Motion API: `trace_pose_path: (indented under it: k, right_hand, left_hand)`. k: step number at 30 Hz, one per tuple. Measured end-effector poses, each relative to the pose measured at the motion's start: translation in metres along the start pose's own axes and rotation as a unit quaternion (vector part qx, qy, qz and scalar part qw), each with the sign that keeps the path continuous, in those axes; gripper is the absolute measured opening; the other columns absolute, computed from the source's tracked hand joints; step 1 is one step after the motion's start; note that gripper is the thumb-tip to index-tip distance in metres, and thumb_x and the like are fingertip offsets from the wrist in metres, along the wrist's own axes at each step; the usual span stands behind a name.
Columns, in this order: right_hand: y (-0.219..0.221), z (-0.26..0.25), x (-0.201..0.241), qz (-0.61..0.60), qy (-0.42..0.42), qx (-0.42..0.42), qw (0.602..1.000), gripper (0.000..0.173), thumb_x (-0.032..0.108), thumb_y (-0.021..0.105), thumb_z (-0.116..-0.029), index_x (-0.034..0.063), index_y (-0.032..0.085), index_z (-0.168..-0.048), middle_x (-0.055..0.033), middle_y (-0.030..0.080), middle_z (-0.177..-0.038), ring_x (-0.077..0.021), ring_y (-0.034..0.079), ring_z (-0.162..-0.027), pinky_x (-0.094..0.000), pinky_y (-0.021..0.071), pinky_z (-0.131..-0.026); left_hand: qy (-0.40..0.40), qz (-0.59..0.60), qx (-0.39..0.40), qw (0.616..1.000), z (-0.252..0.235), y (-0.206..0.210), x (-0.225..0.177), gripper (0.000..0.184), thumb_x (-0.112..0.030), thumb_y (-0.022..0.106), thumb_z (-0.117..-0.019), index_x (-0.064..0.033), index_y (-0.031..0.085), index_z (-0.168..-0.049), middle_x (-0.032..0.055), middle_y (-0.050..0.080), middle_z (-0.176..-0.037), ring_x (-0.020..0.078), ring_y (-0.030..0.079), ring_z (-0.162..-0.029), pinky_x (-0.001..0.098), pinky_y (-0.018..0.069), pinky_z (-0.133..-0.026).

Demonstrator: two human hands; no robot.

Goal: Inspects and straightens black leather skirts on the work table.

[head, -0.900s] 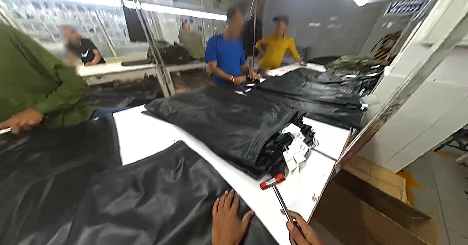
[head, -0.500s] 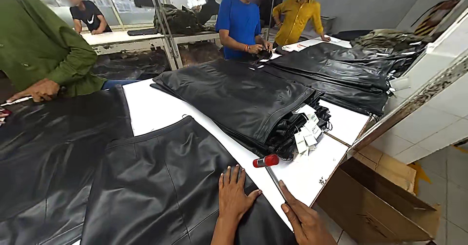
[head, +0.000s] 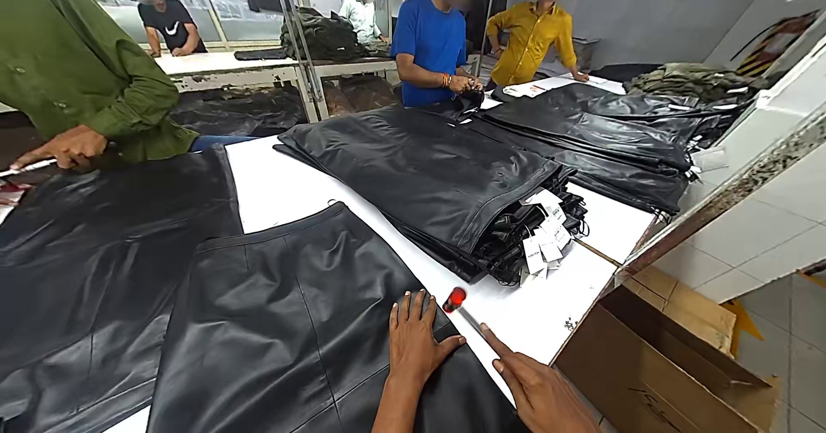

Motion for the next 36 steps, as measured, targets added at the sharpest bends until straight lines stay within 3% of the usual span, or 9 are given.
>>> trace_pose_path:
  k: [3,6,10,14,18,22,26,30,36]
  right_hand:
    - [0.007,0.003,0.007,-0.005,-0.028,-0.081,0.996,0.048,0.036,0.035,-0.1106,0.0237,0.047,-0.156,-0.0069,0.066,-0.079,-0.0221,0.061,-0.057,-0.0414,0.0526,-0.051]
    - [0.011,-0.001,-0.003,0.051,0.038,0.076,0.995,0.051,0.038,0.034,-0.1095,0.0375,0.034,-0.160,-0.0122,0.066,-0.079,-0.0340,0.066,-0.069,-0.0521,0.0535,-0.061]
    - [0.009,-0.002,0.005,0.001,-0.014,-0.070,0.997,0.048,0.035,0.035,-0.1101,0.0269,0.045,-0.157,-0.0074,0.067,-0.079,-0.0243,0.063,-0.059,-0.0440,0.0532,-0.052]
    - [0.013,-0.006,0.001,0.057,0.050,0.086,0.993,0.051,0.038,0.032,-0.1098,0.0382,0.032,-0.161,-0.0132,0.067,-0.081,-0.0347,0.067,-0.070,-0.0522,0.0537,-0.062]
    - [0.017,-0.010,0.005,0.007,-0.014,-0.082,0.997,0.049,0.036,0.033,-0.1099,0.0277,0.045,-0.156,-0.0057,0.064,-0.074,-0.0233,0.060,-0.056,-0.0426,0.0512,-0.049]
    - [0.017,-0.015,0.004,0.045,0.048,0.092,0.994,0.051,0.039,0.032,-0.1098,0.0389,0.033,-0.160,-0.0139,0.068,-0.083,-0.0354,0.067,-0.073,-0.0527,0.0538,-0.064]
    - [0.013,-0.012,0.011,-0.012,-0.012,-0.060,0.998,0.049,0.038,0.034,-0.1102,0.0290,0.043,-0.157,-0.0071,0.066,-0.078,-0.0246,0.062,-0.059,-0.0448,0.0531,-0.052]
    - [0.019,-0.004,0.003,0.034,0.033,0.065,0.997,0.050,0.038,0.033,-0.1095,0.0376,0.036,-0.159,-0.0110,0.065,-0.076,-0.0332,0.065,-0.065,-0.0511,0.0526,-0.058]
    - [0.021,0.008,0.003,0.012,0.008,-0.035,0.999,0.049,0.035,0.036,-0.1097,0.0285,0.043,-0.157,-0.0091,0.065,-0.076,-0.0273,0.063,-0.059,-0.0458,0.0523,-0.052]
  left_hand:
    - [-0.006,-0.001,0.011,1.000,0.001,-0.001,0.000,0.104,-0.093,0.042,-0.0781,-0.0265,0.041,-0.158,-0.0009,0.024,-0.170,0.0276,0.013,-0.159,0.0564,0.0069,-0.126]
    - [-0.001,-0.005,0.000,1.000,0.002,0.003,0.001,0.104,-0.093,0.042,-0.0776,-0.0271,0.042,-0.157,-0.0021,0.026,-0.170,0.0268,0.014,-0.159,0.0560,0.0075,-0.127]
    - [-0.008,-0.002,0.001,1.000,0.001,-0.001,0.001,0.104,-0.093,0.043,-0.0773,-0.0277,0.041,-0.158,-0.0002,0.024,-0.170,0.0277,0.013,-0.159,0.0562,0.0080,-0.126]
    - [-0.021,0.002,-0.005,1.000,0.002,0.001,0.001,0.106,-0.096,0.046,-0.0725,-0.0320,0.043,-0.157,0.0070,0.019,-0.171,0.0293,0.011,-0.159,0.0520,0.0073,-0.127]
    - [-0.035,-0.004,0.014,0.999,-0.002,-0.005,0.000,0.110,-0.097,0.046,-0.0712,-0.0324,0.037,-0.160,0.0079,0.016,-0.172,0.0304,0.009,-0.159,0.0542,0.0047,-0.127]
    - [-0.044,-0.022,0.034,0.998,-0.002,-0.005,0.000,0.116,-0.101,0.043,-0.0667,-0.0350,0.030,-0.162,0.0037,0.011,-0.173,0.0307,0.005,-0.159,0.0579,0.0015,-0.126]
    - [-0.053,-0.025,0.060,0.997,-0.005,-0.012,-0.002,0.119,-0.101,0.043,-0.0659,-0.0350,0.024,-0.163,0.0043,0.007,-0.174,0.0314,0.002,-0.160,0.0605,-0.0025,-0.125]
    - [-0.047,-0.025,0.057,0.997,-0.003,-0.010,-0.002,0.123,-0.102,0.043,-0.0633,-0.0339,0.024,-0.164,0.0043,0.007,-0.174,0.0325,0.001,-0.159,0.0598,-0.0013,-0.125]
    - [-0.052,-0.035,0.069,0.996,-0.005,-0.013,-0.003,0.128,-0.104,0.041,-0.0609,-0.0327,0.020,-0.165,0.0049,0.004,-0.174,0.0321,-0.002,-0.159,0.0613,-0.0035,-0.124]
Point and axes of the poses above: each hand's wrist, its own z-axis away from the middle knuckle, its own y-axis out of the palm, x = y × z, the point moved 1 cm from there along -z, towards the middle knuckle
